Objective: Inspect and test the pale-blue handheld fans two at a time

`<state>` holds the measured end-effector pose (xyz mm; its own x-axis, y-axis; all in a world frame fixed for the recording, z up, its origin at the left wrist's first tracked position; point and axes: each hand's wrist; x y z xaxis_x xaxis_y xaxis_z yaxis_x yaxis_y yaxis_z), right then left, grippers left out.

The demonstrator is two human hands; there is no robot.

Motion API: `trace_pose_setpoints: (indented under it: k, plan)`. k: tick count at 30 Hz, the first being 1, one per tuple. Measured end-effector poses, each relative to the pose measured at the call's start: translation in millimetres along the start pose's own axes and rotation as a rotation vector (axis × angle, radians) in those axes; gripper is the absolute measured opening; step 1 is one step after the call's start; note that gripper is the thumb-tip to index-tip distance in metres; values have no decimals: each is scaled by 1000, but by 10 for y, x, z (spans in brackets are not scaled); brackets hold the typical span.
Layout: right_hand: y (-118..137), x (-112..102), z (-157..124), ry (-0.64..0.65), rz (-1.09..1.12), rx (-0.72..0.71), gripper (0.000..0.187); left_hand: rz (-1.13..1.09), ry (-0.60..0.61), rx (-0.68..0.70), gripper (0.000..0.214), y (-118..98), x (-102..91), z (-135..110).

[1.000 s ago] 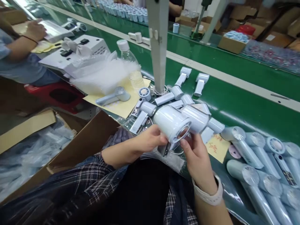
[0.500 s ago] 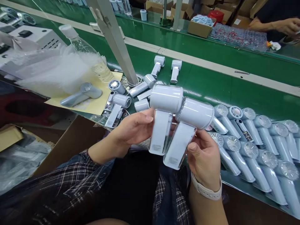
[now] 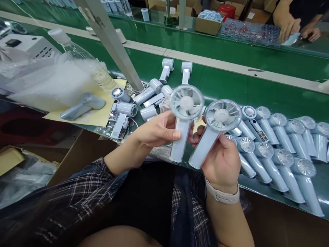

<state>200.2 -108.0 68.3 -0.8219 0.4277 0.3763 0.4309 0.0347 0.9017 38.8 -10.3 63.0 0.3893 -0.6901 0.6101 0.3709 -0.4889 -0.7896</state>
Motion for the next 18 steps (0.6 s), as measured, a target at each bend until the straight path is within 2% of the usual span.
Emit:
trace_pose_setpoints:
  k: [3, 5, 8, 11, 14, 18]
  plan:
    - [-30, 40, 10, 23, -40, -16, 40, 3, -13, 1, 84, 4, 23, -11]
    - [-33, 70, 2, 62, -12, -13, 40, -15, -29, 26, 78, -18, 29, -37]
    - [-12, 111, -9, 155, 85, -45, 32, -66, -39, 38, 63, -56, 1, -74]
    - [-7, 123, -2, 189, 121, -125, 25, -65, -82, 94, 62, -60, -69, -100]
    - [-51, 121, 22, 97, 131, -173, 29, 1, -145, 146, 70, -26, -154, -120]
    - [-148, 147, 52, -71, 71, -216, 26, 53, -199, 109, 83, 25, -246, -155]
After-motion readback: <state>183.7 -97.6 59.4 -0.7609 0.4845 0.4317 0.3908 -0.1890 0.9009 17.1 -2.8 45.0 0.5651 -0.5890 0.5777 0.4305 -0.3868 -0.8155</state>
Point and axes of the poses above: each hand's wrist, its own z-axis towards the middle knuckle, its own x-axis out of the palm, y = z × x, and after that the axes turned 4 degrees about -z, right-handed
